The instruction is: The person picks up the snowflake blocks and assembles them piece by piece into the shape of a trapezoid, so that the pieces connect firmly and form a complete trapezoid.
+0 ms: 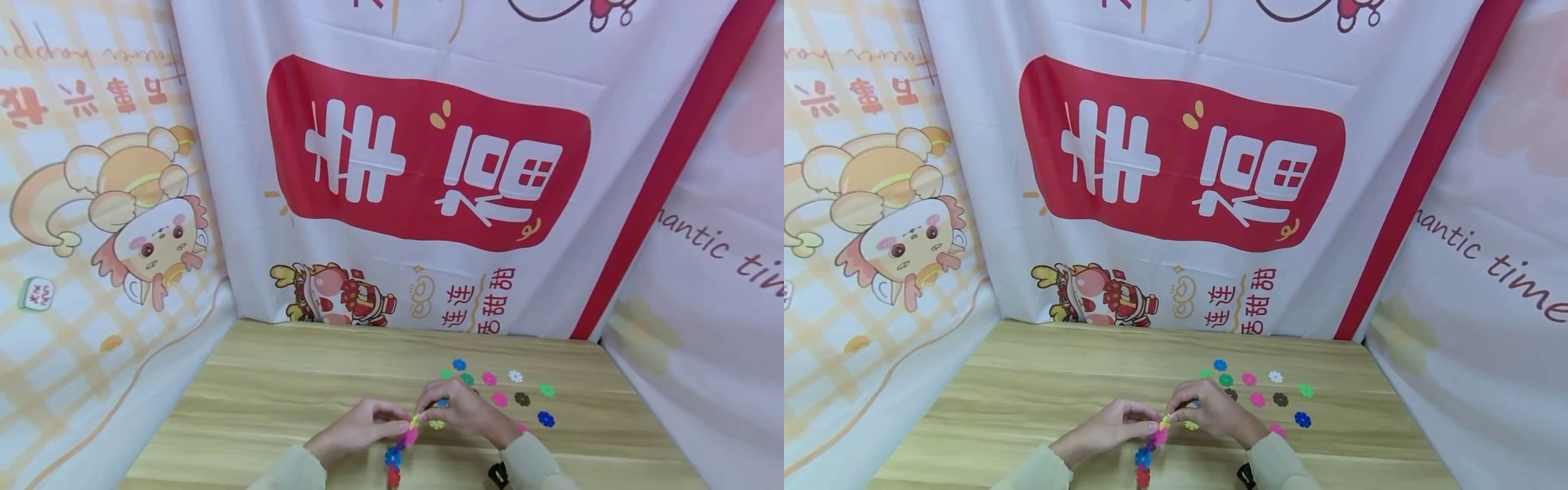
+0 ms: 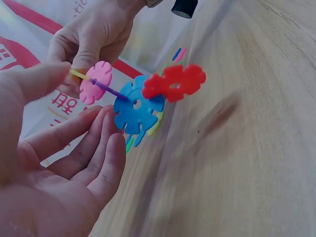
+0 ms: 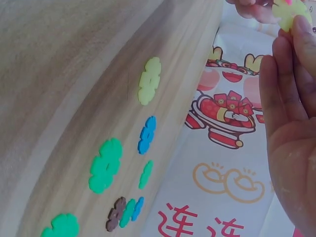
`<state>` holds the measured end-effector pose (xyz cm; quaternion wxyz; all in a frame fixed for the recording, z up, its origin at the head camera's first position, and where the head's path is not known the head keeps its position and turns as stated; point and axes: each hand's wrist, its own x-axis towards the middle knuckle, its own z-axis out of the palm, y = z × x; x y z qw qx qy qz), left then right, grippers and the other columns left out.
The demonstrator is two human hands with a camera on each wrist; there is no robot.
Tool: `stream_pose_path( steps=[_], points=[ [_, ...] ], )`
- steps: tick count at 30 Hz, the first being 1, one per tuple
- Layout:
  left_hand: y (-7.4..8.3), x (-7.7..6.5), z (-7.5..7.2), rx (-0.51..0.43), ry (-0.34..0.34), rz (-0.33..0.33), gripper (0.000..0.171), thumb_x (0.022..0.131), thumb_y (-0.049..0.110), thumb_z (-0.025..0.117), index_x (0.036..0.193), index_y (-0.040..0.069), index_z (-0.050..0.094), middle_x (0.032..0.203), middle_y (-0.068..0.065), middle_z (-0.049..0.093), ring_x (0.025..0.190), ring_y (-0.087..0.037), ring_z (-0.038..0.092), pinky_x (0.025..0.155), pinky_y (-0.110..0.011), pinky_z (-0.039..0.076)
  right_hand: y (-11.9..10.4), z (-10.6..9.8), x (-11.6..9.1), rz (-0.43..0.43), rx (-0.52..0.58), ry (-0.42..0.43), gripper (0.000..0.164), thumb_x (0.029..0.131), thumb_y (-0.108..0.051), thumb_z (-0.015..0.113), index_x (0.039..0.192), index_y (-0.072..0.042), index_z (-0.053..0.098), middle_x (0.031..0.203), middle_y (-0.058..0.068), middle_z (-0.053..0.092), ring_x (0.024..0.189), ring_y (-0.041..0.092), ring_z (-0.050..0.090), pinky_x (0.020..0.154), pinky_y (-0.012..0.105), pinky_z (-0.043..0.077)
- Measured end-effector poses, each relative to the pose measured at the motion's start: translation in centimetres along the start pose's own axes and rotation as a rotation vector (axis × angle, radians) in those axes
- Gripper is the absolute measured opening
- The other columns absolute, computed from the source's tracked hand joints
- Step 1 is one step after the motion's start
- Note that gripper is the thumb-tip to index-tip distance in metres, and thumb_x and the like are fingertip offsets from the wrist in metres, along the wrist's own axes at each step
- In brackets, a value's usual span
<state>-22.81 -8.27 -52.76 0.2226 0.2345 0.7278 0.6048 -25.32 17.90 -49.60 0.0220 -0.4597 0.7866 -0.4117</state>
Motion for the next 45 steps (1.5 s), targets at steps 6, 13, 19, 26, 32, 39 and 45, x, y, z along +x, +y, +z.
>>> stream_pose_path(
  steps=[6,13,19,26,32,39,45],
  points=[
    [0.0,0.6,0.4,-0.011,-0.015,-0.001,0.029,0.102,0.034,0.071,0.124,0.015,0.076,0.118,-0.010,0.078,0.106,-0.015,0.072,0.097,-0.027,0.056,-0.4,-0.2,0.1,-0.011,-0.030,-0.039,0.007,0.093,-0.017,0.078,0.099,-0.017,0.081,0.099,-0.004,0.079,0.092,0.001,0.072,0.082,0.028,0.064],
    [0.0,0.9,0.7,-0.079,-0.052,-0.009,0.031,0.104,0.032,0.070,0.126,0.010,0.075,0.120,-0.017,0.077,0.104,-0.014,0.071,0.094,-0.024,0.057,-0.4,-0.6,-0.2,0.052,-0.018,-0.076,0.012,0.093,-0.017,0.079,0.105,-0.016,0.082,0.103,-0.003,0.080,0.095,0.003,0.072,0.085,0.027,0.064],
    [-0.2,0.8,0.5,-0.038,-0.009,-0.032,0.035,0.103,0.032,0.070,0.126,0.006,0.074,0.112,-0.002,0.076,0.103,-0.015,0.068,0.093,-0.028,0.056,-0.4,-2.4,-0.5,0.244,-0.101,-0.098,0.014,0.093,-0.016,0.081,0.107,-0.016,0.080,0.105,0.001,0.079,0.094,0.000,0.071,0.087,0.024,0.063],
    [-0.5,0.7,0.0,-0.039,0.032,-0.033,0.041,0.102,0.032,0.072,0.129,0.002,0.070,0.124,-0.016,0.072,0.106,-0.015,0.066,0.091,-0.025,0.056,0.7,-2.8,-1.1,0.336,-0.235,-0.152,0.020,0.094,-0.016,0.080,0.114,-0.011,0.078,0.110,0.004,0.078,0.098,0.007,0.070,0.088,0.028,0.063],
    [-0.2,0.5,0.0,-0.044,0.049,-0.014,0.040,0.102,0.029,0.072,0.129,-0.001,0.069,0.123,-0.014,0.073,0.106,-0.013,0.066,0.089,-0.020,0.056,2.0,-1.0,-2.0,0.333,-0.332,-0.133,0.028,0.091,-0.021,0.083,0.116,-0.011,0.077,0.108,-0.003,0.075,0.097,0.009,0.069,0.086,0.025,0.061],
    [0.0,0.3,-0.1,-0.054,0.062,-0.007,0.041,0.103,0.026,0.072,0.131,-0.004,0.067,0.129,-0.018,0.071,0.109,-0.013,0.066,0.091,-0.019,0.056,2.8,0.0,-1.8,0.313,-0.335,-0.153,0.016,0.091,-0.014,0.083,0.106,-0.013,0.079,0.095,-0.005,0.071,0.087,0.006,0.062,0.076,0.021,0.057],
    [-0.1,0.3,-0.2,-0.072,0.058,-0.015,0.046,0.102,0.027,0.072,0.134,-0.006,0.064,0.132,-0.021,0.069,0.111,-0.013,0.067,0.095,-0.022,0.056,3.1,0.0,-1.3,0.356,-0.312,-0.159,0.012,0.086,-0.012,0.087,0.094,-0.016,0.079,0.082,-0.009,0.069,0.076,0.002,0.056,0.068,0.018,0.052]
  ],
)
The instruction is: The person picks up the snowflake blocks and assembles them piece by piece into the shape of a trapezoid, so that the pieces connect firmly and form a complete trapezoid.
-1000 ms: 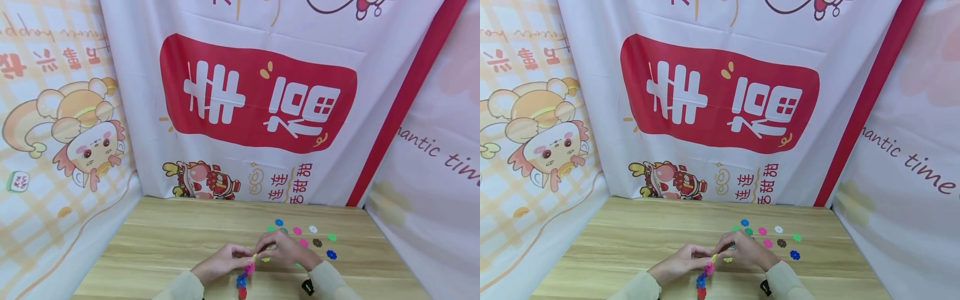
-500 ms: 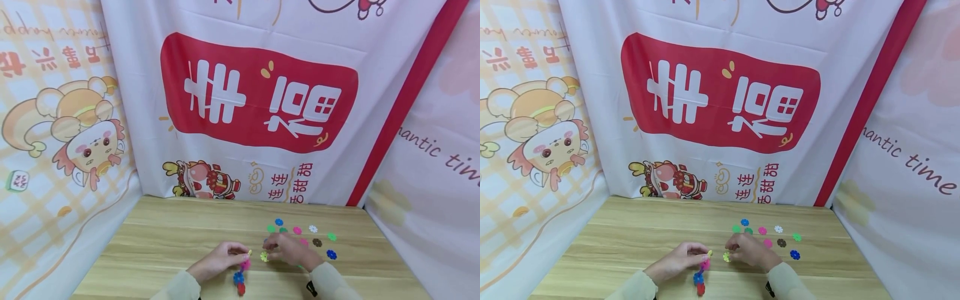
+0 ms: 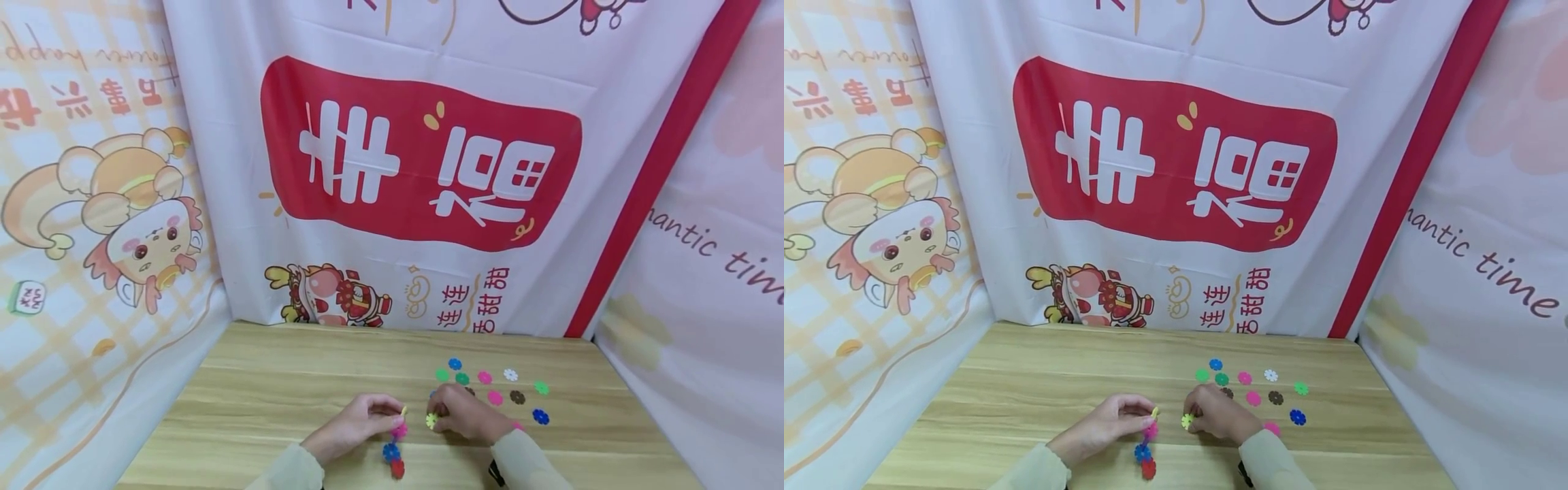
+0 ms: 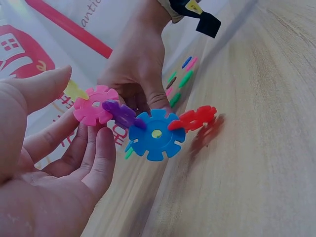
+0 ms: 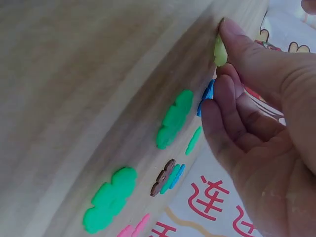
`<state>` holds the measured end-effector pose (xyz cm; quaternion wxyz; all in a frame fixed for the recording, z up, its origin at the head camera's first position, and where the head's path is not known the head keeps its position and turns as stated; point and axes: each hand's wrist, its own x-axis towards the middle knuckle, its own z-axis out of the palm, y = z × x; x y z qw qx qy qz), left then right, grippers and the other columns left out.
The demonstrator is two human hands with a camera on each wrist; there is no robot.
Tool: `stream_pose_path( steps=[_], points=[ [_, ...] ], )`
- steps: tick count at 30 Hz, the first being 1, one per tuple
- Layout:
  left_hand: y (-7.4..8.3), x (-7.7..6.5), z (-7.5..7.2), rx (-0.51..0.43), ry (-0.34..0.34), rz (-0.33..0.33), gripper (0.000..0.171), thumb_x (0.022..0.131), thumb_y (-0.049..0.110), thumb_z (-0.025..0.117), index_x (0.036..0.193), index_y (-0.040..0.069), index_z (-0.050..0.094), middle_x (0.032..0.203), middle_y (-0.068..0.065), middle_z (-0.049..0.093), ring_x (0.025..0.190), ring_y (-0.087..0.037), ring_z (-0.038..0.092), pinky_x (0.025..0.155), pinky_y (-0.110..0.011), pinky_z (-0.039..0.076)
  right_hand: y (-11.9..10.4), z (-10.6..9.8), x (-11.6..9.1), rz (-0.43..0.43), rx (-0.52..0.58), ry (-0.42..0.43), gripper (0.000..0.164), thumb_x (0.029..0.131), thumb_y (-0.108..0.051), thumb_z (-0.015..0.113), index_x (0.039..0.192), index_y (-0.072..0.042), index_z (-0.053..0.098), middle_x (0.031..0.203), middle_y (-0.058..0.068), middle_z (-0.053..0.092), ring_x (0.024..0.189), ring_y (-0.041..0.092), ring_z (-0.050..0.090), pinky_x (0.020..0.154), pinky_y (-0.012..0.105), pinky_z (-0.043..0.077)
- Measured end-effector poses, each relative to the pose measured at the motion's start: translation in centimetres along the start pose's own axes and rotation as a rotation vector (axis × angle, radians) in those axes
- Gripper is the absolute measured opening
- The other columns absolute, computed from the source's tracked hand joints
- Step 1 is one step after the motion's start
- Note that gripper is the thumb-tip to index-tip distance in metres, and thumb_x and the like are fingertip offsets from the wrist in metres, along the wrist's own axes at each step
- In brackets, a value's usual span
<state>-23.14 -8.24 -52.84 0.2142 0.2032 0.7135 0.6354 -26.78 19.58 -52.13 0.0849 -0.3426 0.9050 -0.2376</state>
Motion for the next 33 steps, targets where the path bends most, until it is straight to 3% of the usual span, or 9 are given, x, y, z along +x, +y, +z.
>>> stream_pose_path(
  steps=[5,11,16,25,33],
  points=[
    [-0.1,-0.1,0.0,-0.018,0.004,0.011,0.046,0.100,0.025,0.074,0.132,-0.006,0.064,0.125,-0.016,0.072,0.108,-0.014,0.067,0.093,-0.019,0.056,-0.1,-0.3,0.1,0.065,0.080,-0.002,0.015,0.083,-0.010,0.088,0.090,-0.016,0.077,0.082,-0.008,0.071,0.073,0.000,0.060,0.068,0.018,0.056],
    [0.0,-0.3,-0.1,-0.044,0.020,0.006,0.047,0.098,0.024,0.077,0.132,-0.007,0.063,0.117,-0.006,0.074,0.106,-0.015,0.069,0.092,-0.022,0.058,-1.0,-1.2,-0.4,0.095,0.194,0.009,0.009,0.092,-0.009,0.080,0.088,-0.013,0.074,0.081,-0.003,0.071,0.070,0.003,0.061,0.063,0.020,0.056],
    [-0.2,-0.3,-0.3,-0.038,0.030,0.010,0.048,0.097,0.025,0.078,0.132,-0.005,0.064,0.119,-0.009,0.074,0.107,-0.017,0.070,0.093,-0.022,0.058,-1.8,-2.2,-0.7,0.100,0.226,0.047,0.008,0.097,-0.016,0.077,0.090,-0.014,0.073,0.082,-0.003,0.069,0.071,0.003,0.058,0.062,0.020,0.053],
    [-0.5,-0.3,-0.3,-0.039,0.017,0.032,0.046,0.099,0.025,0.076,0.131,-0.005,0.065,0.127,-0.024,0.072,0.108,-0.016,0.070,0.093,-0.020,0.056,-4.3,-4.4,-0.6,0.006,0.265,0.114,0.009,0.101,-0.025,0.073,0.093,-0.020,0.074,0.084,0.003,0.072,0.069,0.001,0.056,0.061,0.019,0.053],
    [-0.5,-0.3,-0.5,-0.043,0.012,0.035,0.038,0.101,0.029,0.074,0.130,0.005,0.069,0.132,-0.023,0.071,0.111,-0.016,0.071,0.098,-0.024,0.057,-7.0,-5.4,-0.5,-0.040,0.284,0.139,0.007,0.101,-0.024,0.072,0.096,-0.018,0.074,0.087,0.007,0.074,0.072,0.002,0.060,0.066,0.021,0.057]
  ],
)
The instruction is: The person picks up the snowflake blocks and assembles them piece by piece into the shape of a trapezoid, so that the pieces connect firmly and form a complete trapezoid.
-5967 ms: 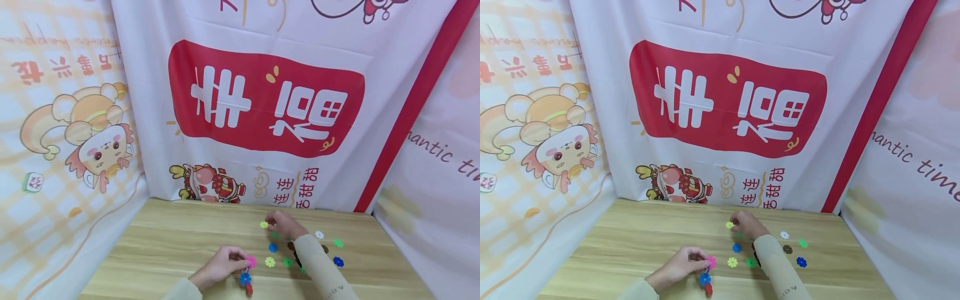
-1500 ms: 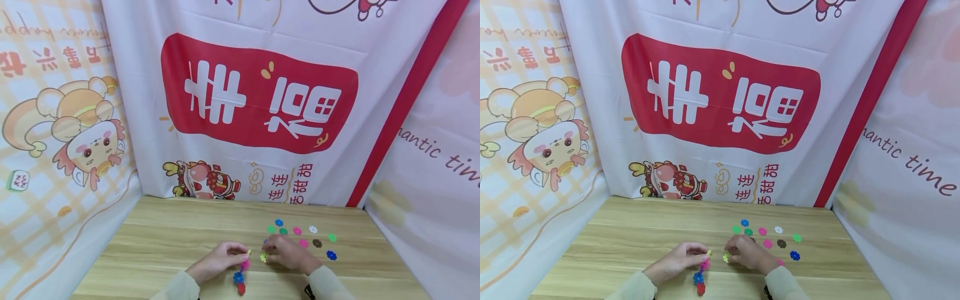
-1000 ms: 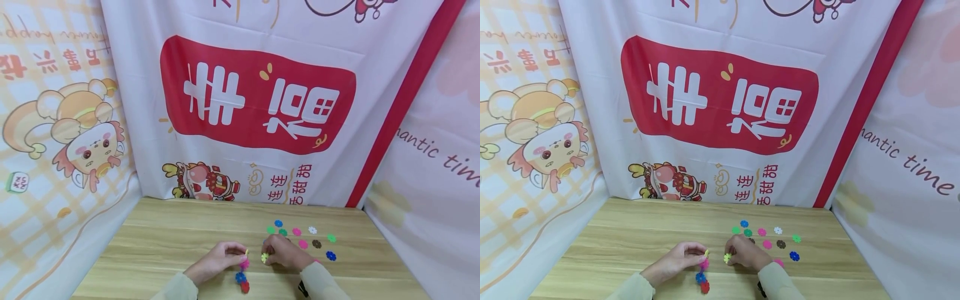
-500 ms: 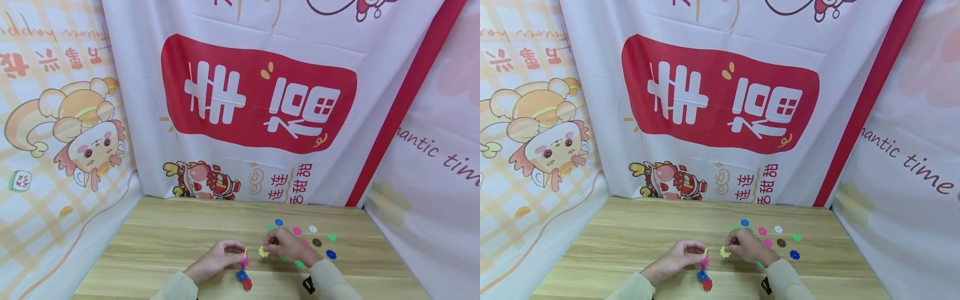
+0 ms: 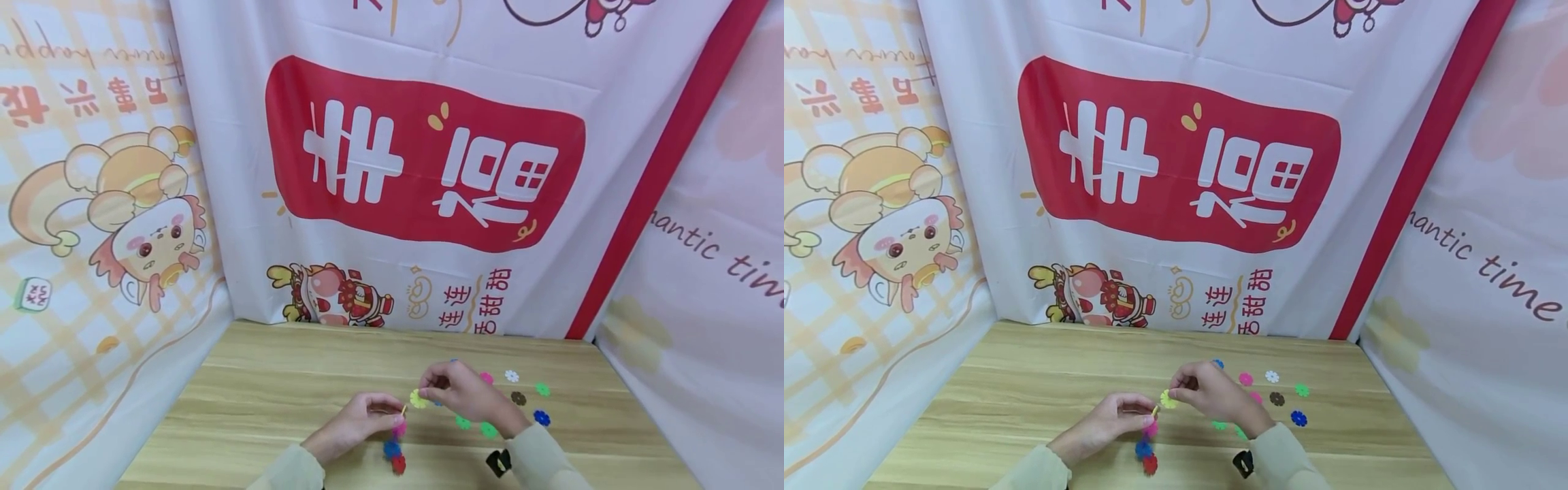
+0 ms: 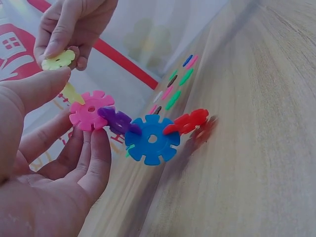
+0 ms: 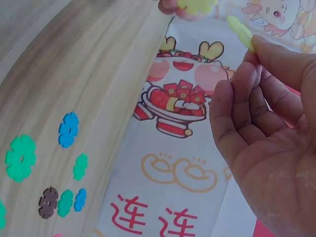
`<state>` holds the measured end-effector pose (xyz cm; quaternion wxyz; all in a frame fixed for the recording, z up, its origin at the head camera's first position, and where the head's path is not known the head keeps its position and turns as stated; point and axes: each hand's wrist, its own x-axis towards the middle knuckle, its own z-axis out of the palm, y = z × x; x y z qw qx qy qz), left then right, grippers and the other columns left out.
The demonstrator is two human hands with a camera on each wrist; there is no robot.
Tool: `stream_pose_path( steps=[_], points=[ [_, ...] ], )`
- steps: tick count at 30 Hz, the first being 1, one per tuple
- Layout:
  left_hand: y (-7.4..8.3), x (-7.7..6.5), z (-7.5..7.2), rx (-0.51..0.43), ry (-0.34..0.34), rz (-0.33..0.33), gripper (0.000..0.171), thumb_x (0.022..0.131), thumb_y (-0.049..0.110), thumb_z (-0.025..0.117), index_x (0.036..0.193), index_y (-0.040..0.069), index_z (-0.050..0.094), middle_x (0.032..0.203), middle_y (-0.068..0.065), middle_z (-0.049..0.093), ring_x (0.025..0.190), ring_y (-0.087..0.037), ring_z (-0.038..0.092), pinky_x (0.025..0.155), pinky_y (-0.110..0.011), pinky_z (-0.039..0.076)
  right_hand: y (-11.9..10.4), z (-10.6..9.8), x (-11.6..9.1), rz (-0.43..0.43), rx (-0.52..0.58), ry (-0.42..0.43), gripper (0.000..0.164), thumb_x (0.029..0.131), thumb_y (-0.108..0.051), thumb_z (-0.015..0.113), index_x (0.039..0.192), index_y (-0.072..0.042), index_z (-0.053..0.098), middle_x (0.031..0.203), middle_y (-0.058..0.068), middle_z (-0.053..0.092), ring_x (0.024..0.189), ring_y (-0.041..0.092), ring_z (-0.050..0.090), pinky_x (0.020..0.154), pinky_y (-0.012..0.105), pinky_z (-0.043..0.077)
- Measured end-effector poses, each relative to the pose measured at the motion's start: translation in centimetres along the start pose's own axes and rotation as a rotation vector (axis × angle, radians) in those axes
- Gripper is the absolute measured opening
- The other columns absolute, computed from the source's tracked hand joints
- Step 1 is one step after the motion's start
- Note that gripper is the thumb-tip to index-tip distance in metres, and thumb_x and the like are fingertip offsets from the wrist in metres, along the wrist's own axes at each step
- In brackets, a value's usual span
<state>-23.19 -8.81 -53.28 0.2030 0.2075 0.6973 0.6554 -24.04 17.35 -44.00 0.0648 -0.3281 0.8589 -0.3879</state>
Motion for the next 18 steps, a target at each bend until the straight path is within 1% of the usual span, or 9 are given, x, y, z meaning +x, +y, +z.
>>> stream_pose_path(
  steps=[4,10,14,18],
  points=[
    [0.0,0.1,0.0,-0.004,-0.009,0.012,0.037,0.102,0.028,0.073,0.131,0.005,0.069,0.133,-0.023,0.070,0.111,-0.016,0.072,0.098,-0.022,0.056,-0.6,0.3,0.2,-0.006,-0.014,0.004,0.006,0.100,-0.021,0.073,0.096,-0.017,0.074,0.088,0.007,0.074,0.073,0.002,0.060,0.066,0.021,0.057],
    [0.1,0.1,0.2,-0.009,-0.021,0.028,0.038,0.101,0.027,0.074,0.130,0.002,0.069,0.135,-0.027,0.068,0.111,-0.014,0.072,0.096,-0.020,0.057,-0.3,0.8,0.4,0.007,-0.031,0.015,0.003,0.099,-0.019,0.075,0.096,-0.018,0.075,0.087,-0.004,0.072,0.076,0.002,0.061,0.069,0.021,0.057],
    [0.2,0.1,0.3,-0.006,-0.026,0.028,0.040,0.101,0.028,0.074,0.129,0.001,0.069,0.133,-0.028,0.068,0.109,-0.014,0.072,0.095,-0.021,0.058,-0.3,1.1,0.4,0.010,-0.029,0.003,0.008,0.098,-0.022,0.076,0.097,-0.014,0.075,0.087,-0.006,0.072,0.076,0.002,0.062,0.070,0.021,0.058],
    [0.4,0.3,0.5,0.010,-0.007,0.026,0.038,0.099,0.029,0.076,0.126,0.002,0.072,0.129,-0.027,0.070,0.106,-0.014,0.073,0.092,-0.021,0.059,-0.4,1.3,0.6,0.004,-0.047,-0.004,0.006,0.098,-0.021,0.076,0.095,-0.017,0.075,0.085,-0.009,0.071,0.074,0.001,0.062,0.069,0.021,0.059]
  ],
)
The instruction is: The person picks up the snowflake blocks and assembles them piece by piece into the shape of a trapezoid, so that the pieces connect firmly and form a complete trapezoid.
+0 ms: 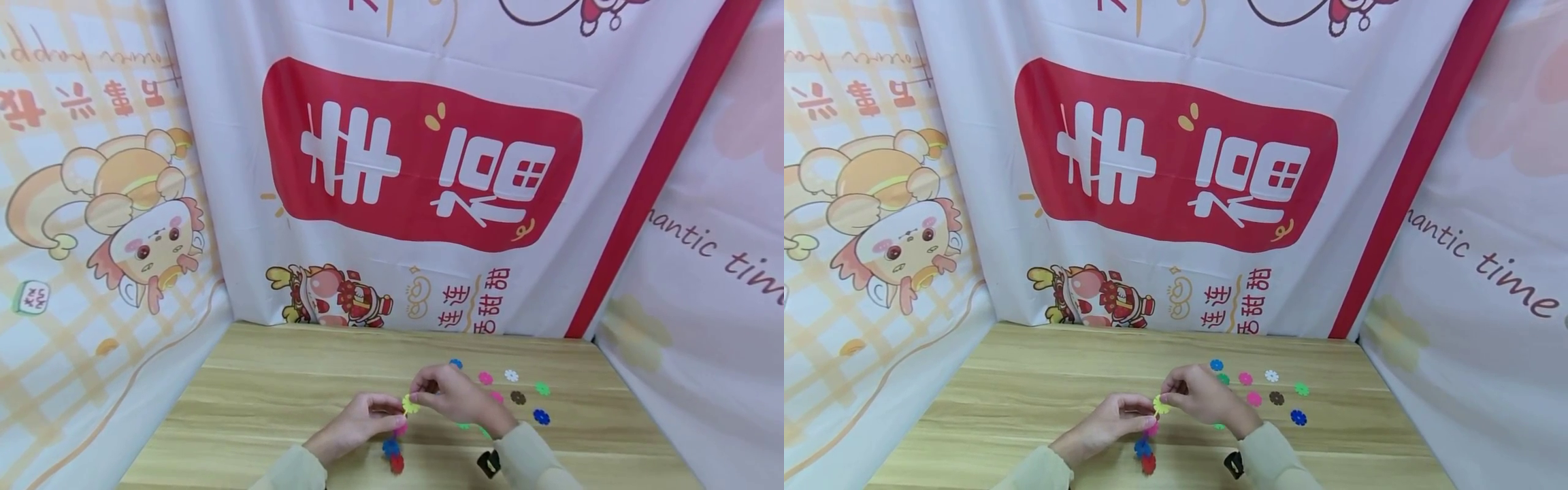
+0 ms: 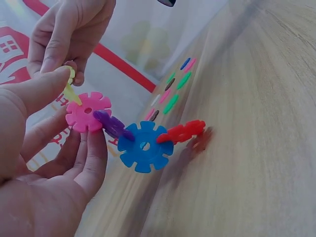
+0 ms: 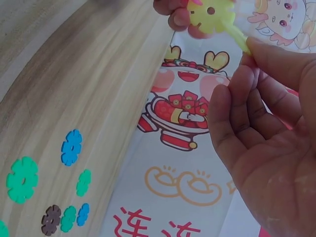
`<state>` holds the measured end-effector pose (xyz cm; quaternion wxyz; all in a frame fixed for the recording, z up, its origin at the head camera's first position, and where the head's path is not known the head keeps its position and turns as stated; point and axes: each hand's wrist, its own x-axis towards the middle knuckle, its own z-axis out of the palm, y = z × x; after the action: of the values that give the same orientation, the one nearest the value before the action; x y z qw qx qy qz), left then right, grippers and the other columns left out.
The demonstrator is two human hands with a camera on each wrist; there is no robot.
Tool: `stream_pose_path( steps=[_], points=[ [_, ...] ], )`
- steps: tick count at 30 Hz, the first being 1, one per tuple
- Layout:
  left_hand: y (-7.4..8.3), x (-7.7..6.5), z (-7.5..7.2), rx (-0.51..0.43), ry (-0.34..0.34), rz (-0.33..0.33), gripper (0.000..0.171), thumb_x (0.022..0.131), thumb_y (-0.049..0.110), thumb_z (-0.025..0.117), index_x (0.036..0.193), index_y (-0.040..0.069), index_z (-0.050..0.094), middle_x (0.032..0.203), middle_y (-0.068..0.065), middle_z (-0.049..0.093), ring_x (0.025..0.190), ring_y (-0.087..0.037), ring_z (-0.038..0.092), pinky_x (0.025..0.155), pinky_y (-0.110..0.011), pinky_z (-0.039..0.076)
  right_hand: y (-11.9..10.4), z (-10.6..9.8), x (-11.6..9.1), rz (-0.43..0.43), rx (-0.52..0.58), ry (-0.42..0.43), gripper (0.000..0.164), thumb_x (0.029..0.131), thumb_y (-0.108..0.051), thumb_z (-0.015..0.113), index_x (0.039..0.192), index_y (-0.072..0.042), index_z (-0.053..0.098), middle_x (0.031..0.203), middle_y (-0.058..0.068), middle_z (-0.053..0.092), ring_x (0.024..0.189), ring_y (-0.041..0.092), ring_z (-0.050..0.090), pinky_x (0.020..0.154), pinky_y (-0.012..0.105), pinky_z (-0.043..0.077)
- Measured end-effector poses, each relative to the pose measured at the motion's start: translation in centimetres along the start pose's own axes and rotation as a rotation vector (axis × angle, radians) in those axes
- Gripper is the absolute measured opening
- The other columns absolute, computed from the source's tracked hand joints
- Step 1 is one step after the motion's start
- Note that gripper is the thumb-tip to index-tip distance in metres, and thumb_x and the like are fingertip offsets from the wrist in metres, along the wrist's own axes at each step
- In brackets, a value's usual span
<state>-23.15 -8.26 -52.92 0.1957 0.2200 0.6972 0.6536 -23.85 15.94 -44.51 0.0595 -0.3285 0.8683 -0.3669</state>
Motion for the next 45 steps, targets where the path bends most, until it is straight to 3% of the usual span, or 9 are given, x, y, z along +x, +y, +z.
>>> stream_pose_path(
  steps=[7,12,16,24,27,34,38,45],
  points=[
    [-0.2,0.6,0.6,0.076,0.049,0.070,0.028,0.100,0.023,0.075,0.120,0.003,0.076,0.120,-0.028,0.074,0.098,-0.012,0.073,0.085,-0.019,0.060,0.0,0.3,0.3,-0.035,-0.024,0.025,0.005,0.097,-0.014,0.076,0.092,-0.016,0.076,0.083,-0.004,0.073,0.071,-0.001,0.061,0.066,0.021,0.059],
    [0.2,0.7,0.7,0.100,0.039,0.046,0.031,0.100,0.026,0.074,0.123,0.005,0.074,0.119,-0.018,0.075,0.102,-0.013,0.071,0.089,-0.018,0.059,0.1,0.2,0.2,-0.018,-0.017,0.010,0.004,0.097,-0.014,0.077,0.094,-0.013,0.078,0.083,-0.005,0.075,0.070,0.000,0.063,0.066,0.021,0.059],
    [0.8,0.9,0.6,0.098,0.069,0.044,0.032,0.100,0.027,0.074,0.125,0.007,0.072,0.118,-0.008,0.075,0.105,-0.015,0.071,0.090,-0.019,0.059,0.1,0.0,0.2,-0.012,-0.009,-0.013,0.004,0.096,-0.014,0.077,0.098,-0.012,0.080,0.089,-0.004,0.078,0.075,0.004,0.067,0.069,0.020,0.060],
    [1.1,1.2,0.6,0.097,0.079,0.075,0.023,0.101,0.021,0.073,0.115,0.003,0.073,0.108,-0.008,0.074,0.094,-0.011,0.069,0.083,-0.020,0.058,0.7,-0.6,0.2,-0.018,0.005,-0.039,0.008,0.098,-0.015,0.075,0.104,-0.015,0.081,0.099,-0.003,0.081,0.085,0.006,0.072,0.077,0.019,0.061],
    [0.9,1.1,0.5,0.093,0.090,0.079,0.022,0.100,0.019,0.073,0.113,0.001,0.072,0.107,-0.010,0.074,0.092,-0.011,0.069,0.083,-0.021,0.059,1.4,-1.1,0.1,-0.010,-0.008,-0.031,0.008,0.098,-0.014,0.076,0.104,-0.015,0.081,0.101,0.001,0.081,0.086,0.007,0.072,0.079,0.020,0.061],
    [0.1,0.4,-0.3,0.119,0.131,0.042,0.020,0.099,0.021,0.075,0.112,0.006,0.073,0.107,-0.008,0.073,0.094,-0.017,0.069,0.085,-0.026,0.061,4.4,-2.0,-0.2,0.083,-0.097,-0.001,0.008,0.098,-0.009,0.075,0.104,-0.012,0.078,0.098,0.000,0.077,0.085,0.008,0.068,0.075,0.020,0.059],
    [-0.1,0.0,-0.8,0.144,0.145,0.023,0.019,0.098,0.022,0.075,0.112,0.008,0.073,0.107,-0.007,0.073,0.095,-0.018,0.067,0.084,-0.027,0.061,6.2,-1.5,-0.6,0.135,-0.135,0.016,0.009,0.098,-0.009,0.075,0.106,-0.008,0.077,0.099,0.002,0.076,0.087,0.012,0.068,0.075,0.020,0.058],
    [-0.9,-0.5,-1.4,0.169,0.153,0.035,0.019,0.097,0.023,0.077,0.110,0.009,0.073,0.106,-0.008,0.073,0.095,-0.018,0.068,0.085,-0.027,0.062,8.8,0.1,-0.7,0.141,-0.148,0.041,0.021,0.095,-0.006,0.078,0.114,0.003,0.075,0.107,0.013,0.077,0.094,0.021,0.072,0.081,0.032,0.063]
  ],
)
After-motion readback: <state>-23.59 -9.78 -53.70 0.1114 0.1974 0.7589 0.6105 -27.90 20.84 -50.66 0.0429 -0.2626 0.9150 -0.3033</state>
